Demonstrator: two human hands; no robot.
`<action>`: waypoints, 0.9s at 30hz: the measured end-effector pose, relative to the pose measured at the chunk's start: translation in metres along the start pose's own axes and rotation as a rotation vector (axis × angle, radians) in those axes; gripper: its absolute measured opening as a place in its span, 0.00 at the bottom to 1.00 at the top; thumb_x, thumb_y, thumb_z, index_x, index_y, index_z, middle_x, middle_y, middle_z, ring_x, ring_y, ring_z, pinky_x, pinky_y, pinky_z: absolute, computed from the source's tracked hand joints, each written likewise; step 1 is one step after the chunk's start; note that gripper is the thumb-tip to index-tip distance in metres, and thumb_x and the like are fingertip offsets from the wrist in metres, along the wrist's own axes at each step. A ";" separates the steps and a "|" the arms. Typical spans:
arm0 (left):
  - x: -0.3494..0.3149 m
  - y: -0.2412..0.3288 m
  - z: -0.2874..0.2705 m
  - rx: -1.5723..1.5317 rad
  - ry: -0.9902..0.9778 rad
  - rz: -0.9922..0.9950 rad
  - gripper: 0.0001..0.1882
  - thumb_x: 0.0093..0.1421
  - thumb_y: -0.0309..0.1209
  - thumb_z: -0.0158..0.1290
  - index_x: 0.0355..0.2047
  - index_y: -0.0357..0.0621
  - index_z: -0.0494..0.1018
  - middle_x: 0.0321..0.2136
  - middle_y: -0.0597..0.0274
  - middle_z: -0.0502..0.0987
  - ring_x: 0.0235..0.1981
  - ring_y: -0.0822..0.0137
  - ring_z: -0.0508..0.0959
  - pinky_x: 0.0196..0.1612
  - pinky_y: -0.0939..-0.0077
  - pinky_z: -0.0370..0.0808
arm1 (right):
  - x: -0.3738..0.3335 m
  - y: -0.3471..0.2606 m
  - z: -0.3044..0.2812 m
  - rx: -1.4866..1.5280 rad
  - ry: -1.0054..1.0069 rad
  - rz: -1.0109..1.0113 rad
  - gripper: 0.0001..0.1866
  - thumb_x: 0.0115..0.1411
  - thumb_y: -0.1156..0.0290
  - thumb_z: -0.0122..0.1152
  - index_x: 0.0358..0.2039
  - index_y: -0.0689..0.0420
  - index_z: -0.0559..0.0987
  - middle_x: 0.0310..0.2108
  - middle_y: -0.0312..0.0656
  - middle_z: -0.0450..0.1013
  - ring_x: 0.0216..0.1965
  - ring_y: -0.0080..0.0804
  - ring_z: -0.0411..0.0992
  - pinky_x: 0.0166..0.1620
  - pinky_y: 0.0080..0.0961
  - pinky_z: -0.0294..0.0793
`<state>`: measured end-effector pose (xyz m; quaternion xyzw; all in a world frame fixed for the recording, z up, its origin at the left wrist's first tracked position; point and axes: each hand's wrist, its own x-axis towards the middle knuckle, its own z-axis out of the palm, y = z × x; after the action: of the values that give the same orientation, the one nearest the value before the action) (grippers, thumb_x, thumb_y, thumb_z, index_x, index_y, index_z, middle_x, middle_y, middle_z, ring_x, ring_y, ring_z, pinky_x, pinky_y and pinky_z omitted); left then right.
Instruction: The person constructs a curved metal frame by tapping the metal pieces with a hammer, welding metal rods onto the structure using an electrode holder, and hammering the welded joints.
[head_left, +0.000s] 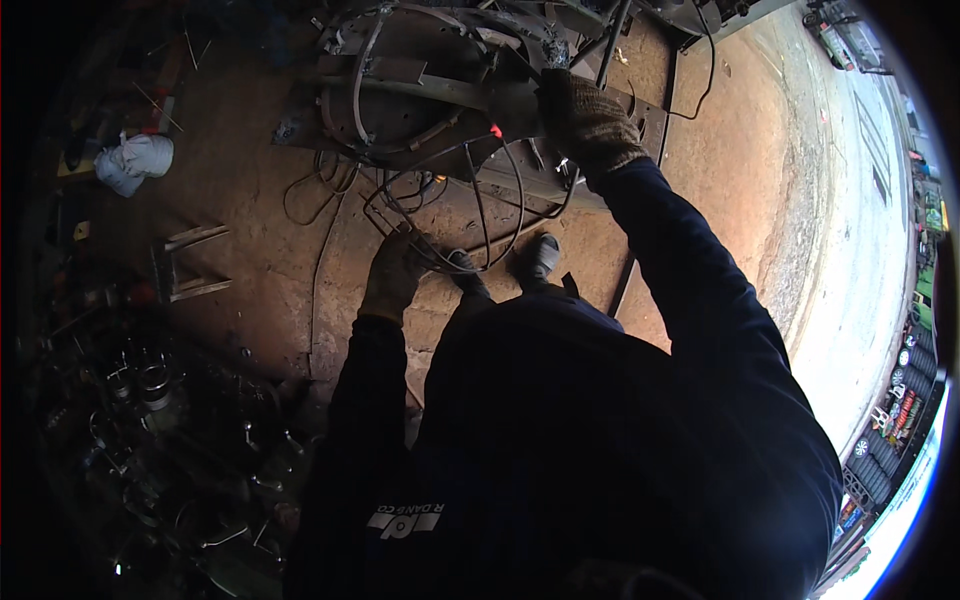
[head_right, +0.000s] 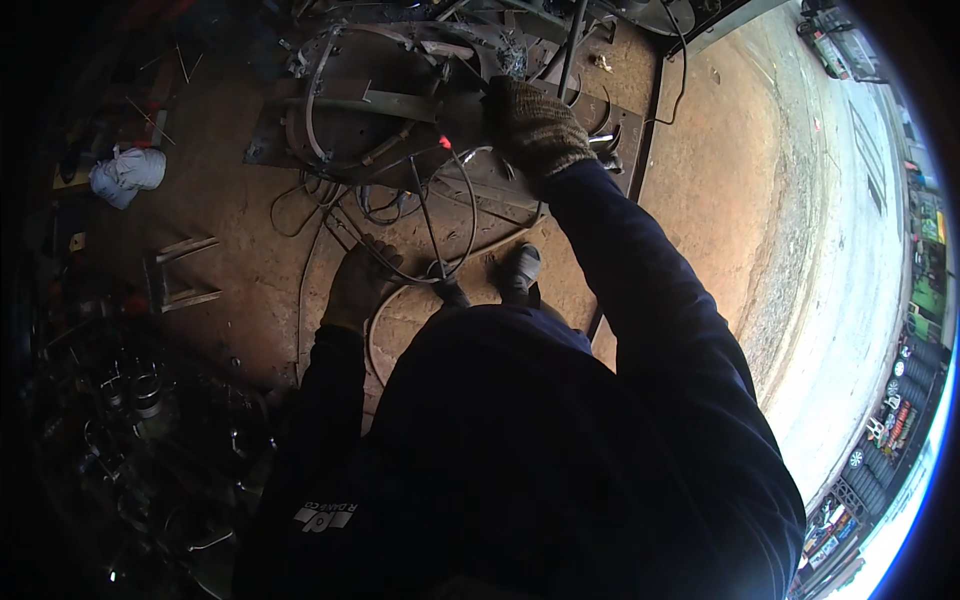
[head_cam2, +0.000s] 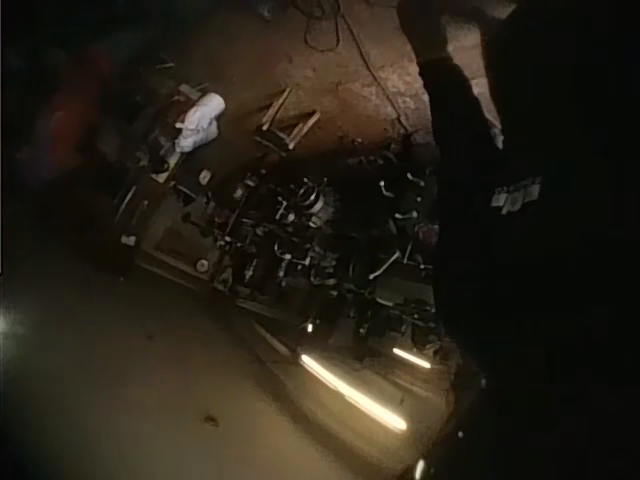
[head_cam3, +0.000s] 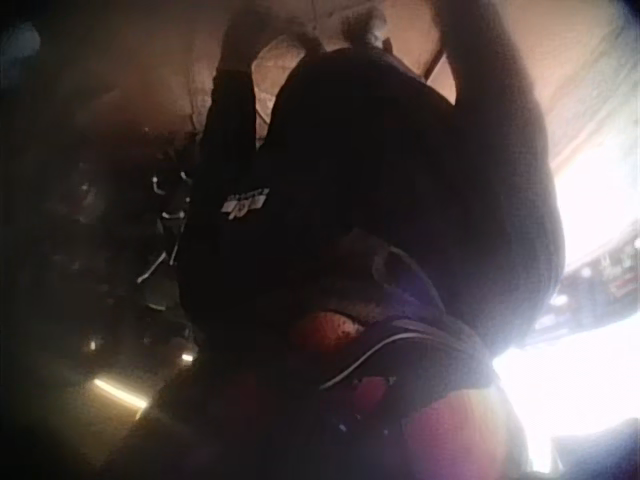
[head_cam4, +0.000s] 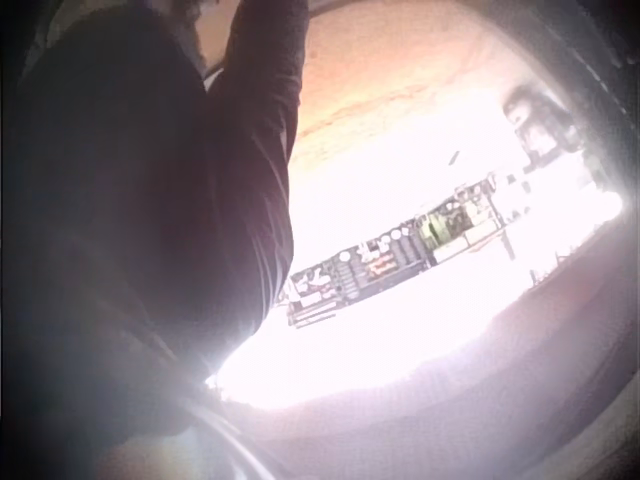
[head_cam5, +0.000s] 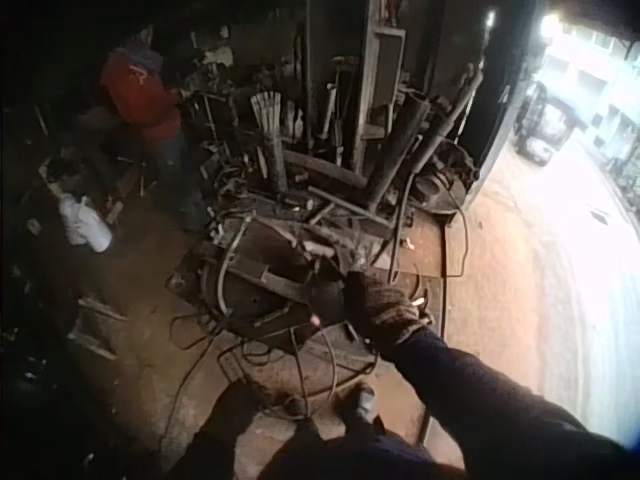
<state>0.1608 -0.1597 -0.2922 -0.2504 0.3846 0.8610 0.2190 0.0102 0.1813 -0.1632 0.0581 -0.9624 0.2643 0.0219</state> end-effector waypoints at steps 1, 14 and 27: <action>0.001 0.000 -0.003 0.021 0.010 -0.016 0.12 0.70 0.35 0.53 0.48 0.41 0.72 0.43 0.56 0.75 0.48 0.57 0.79 0.57 0.54 0.79 | 0.003 0.001 -0.001 -0.009 0.001 -0.007 0.19 0.66 0.59 0.56 0.49 0.59 0.77 0.42 0.53 0.79 0.47 0.53 0.77 0.49 0.46 0.75; 0.009 0.016 -0.028 0.077 0.041 -0.032 0.15 0.68 0.37 0.56 0.49 0.42 0.74 0.43 0.55 0.78 0.48 0.55 0.80 0.55 0.53 0.80 | -0.101 -0.019 -0.030 1.120 -0.125 0.418 0.24 0.68 0.49 0.59 0.52 0.57 0.79 0.26 0.33 0.72 0.20 0.19 0.68 0.22 0.20 0.66; 0.032 0.025 -0.015 0.019 0.018 -0.227 0.14 0.66 0.38 0.57 0.44 0.43 0.73 0.41 0.56 0.77 0.47 0.55 0.79 0.55 0.51 0.79 | -0.135 -0.050 -0.032 0.951 0.137 0.599 0.17 0.72 0.56 0.55 0.45 0.57 0.79 0.21 0.28 0.66 0.17 0.17 0.64 0.20 0.20 0.63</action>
<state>0.1259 -0.1803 -0.3065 -0.2981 0.3639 0.8246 0.3141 0.1509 0.1685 -0.1208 -0.2315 -0.7082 0.6666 -0.0202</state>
